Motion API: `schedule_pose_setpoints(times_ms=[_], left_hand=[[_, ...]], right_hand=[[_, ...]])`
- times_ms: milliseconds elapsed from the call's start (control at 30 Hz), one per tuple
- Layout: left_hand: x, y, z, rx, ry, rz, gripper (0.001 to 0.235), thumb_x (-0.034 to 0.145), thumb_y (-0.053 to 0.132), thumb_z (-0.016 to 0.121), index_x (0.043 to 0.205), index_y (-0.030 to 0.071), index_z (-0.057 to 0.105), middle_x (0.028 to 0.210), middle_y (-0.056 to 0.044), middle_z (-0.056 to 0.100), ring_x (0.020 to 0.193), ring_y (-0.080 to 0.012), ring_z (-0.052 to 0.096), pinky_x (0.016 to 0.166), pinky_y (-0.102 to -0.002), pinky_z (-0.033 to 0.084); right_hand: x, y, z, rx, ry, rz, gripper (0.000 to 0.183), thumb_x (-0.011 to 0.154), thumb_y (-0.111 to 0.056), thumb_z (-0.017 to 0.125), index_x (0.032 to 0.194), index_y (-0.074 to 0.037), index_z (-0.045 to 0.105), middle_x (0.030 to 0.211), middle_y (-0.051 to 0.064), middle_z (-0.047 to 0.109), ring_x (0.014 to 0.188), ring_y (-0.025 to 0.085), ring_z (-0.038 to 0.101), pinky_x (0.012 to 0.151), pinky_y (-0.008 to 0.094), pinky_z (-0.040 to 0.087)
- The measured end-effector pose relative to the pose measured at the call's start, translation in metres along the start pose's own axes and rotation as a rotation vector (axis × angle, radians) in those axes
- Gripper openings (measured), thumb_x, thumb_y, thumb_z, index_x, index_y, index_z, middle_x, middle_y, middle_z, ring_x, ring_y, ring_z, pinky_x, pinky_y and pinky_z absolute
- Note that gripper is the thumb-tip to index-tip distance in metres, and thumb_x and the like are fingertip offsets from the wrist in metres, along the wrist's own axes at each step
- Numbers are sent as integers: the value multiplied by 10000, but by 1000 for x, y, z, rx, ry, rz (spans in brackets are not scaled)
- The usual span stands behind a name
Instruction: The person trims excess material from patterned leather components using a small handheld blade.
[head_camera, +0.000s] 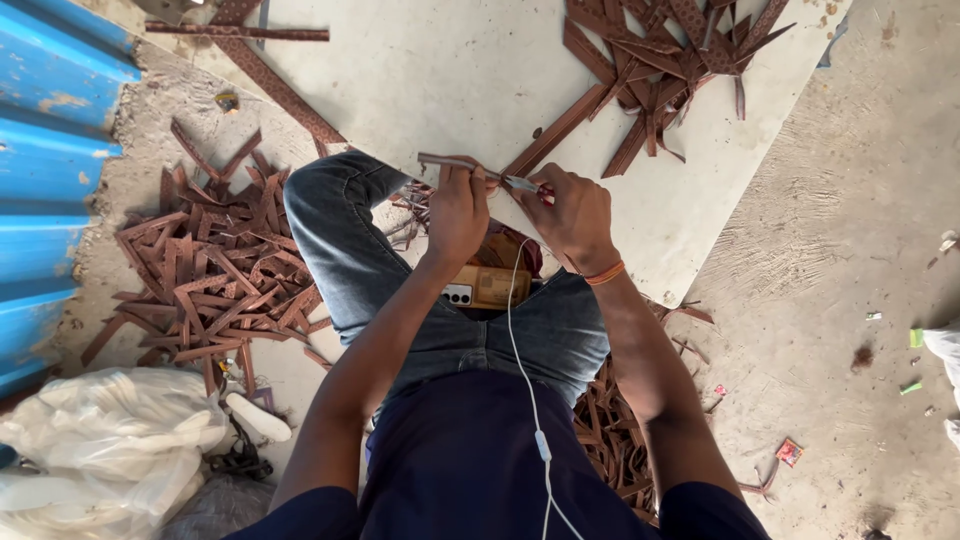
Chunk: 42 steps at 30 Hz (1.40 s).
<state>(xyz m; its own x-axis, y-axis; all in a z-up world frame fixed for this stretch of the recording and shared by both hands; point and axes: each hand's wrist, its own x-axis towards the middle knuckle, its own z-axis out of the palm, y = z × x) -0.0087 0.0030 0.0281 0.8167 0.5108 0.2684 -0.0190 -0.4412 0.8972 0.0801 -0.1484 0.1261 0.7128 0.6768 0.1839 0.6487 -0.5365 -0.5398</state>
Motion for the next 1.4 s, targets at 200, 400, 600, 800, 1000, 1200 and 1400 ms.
schedule_pose_setpoints(times_ms=[200, 400, 600, 800, 1000, 1200, 1400], left_hand=[[1, 23, -10, 215, -68, 64, 161, 1063, 58, 522, 1047, -100, 543, 1102, -250, 593, 623, -331, 670, 489, -443, 517], [-7, -21, 7, -62, 8, -65, 152, 1133, 100, 483, 1105, -34, 549, 1021, -160, 627, 816, -253, 768, 662, -382, 621], [-5, -36, 8, -340, -16, -144, 177, 1114, 105, 476, 1084, -58, 540, 1028, -179, 551, 906, -267, 745, 756, -372, 648], [-11, -35, -54, -573, 286, -204, 246, 1100, 122, 512, 1117, -68, 668, 1066, -203, 710, 898, -271, 774, 777, -355, 688], [-68, -73, -109, -263, 292, -947, 316, 1127, 207, 540, 1178, -78, 665, 1095, -234, 764, 895, -235, 806, 772, -316, 684], [-110, -132, -50, -49, -133, -551, 253, 1077, 200, 601, 1218, 23, 713, 1103, -152, 770, 924, -200, 772, 780, -299, 627], [-102, -81, -33, 226, -451, -526, 265, 1038, 301, 681, 1081, 48, 749, 904, -172, 763, 803, -277, 734, 729, -356, 549]], right_hand=[[6, 3, 8, -57, -71, 43, 263, 905, -316, 810, 912, -69, 720, 675, 87, 722, 563, 243, 690, 484, 378, 463], [3, 0, 6, -107, -84, 26, 245, 954, -312, 793, 896, -83, 729, 579, 72, 653, 499, 239, 637, 463, 387, 428], [-22, 10, 19, 22, 171, -63, 208, 981, -265, 755, 1046, -77, 695, 948, 106, 746, 740, 215, 735, 572, 302, 553], [-38, 26, 22, -74, 40, 102, 257, 906, -250, 851, 1074, -85, 748, 930, 66, 764, 717, 208, 737, 597, 334, 570], [-35, -31, 5, 348, 22, 22, 430, 860, -140, 791, 1282, -202, 737, 1133, 64, 754, 885, 190, 767, 771, 295, 644], [0, -151, -24, 404, 6, -327, 622, 741, -117, 821, 1346, -99, 681, 1242, 99, 727, 940, 258, 745, 691, 374, 593], [-25, 16, 21, 657, 153, 323, 236, 944, -11, 752, 1178, -42, 752, 1129, 100, 813, 691, 170, 689, 543, 292, 509]])
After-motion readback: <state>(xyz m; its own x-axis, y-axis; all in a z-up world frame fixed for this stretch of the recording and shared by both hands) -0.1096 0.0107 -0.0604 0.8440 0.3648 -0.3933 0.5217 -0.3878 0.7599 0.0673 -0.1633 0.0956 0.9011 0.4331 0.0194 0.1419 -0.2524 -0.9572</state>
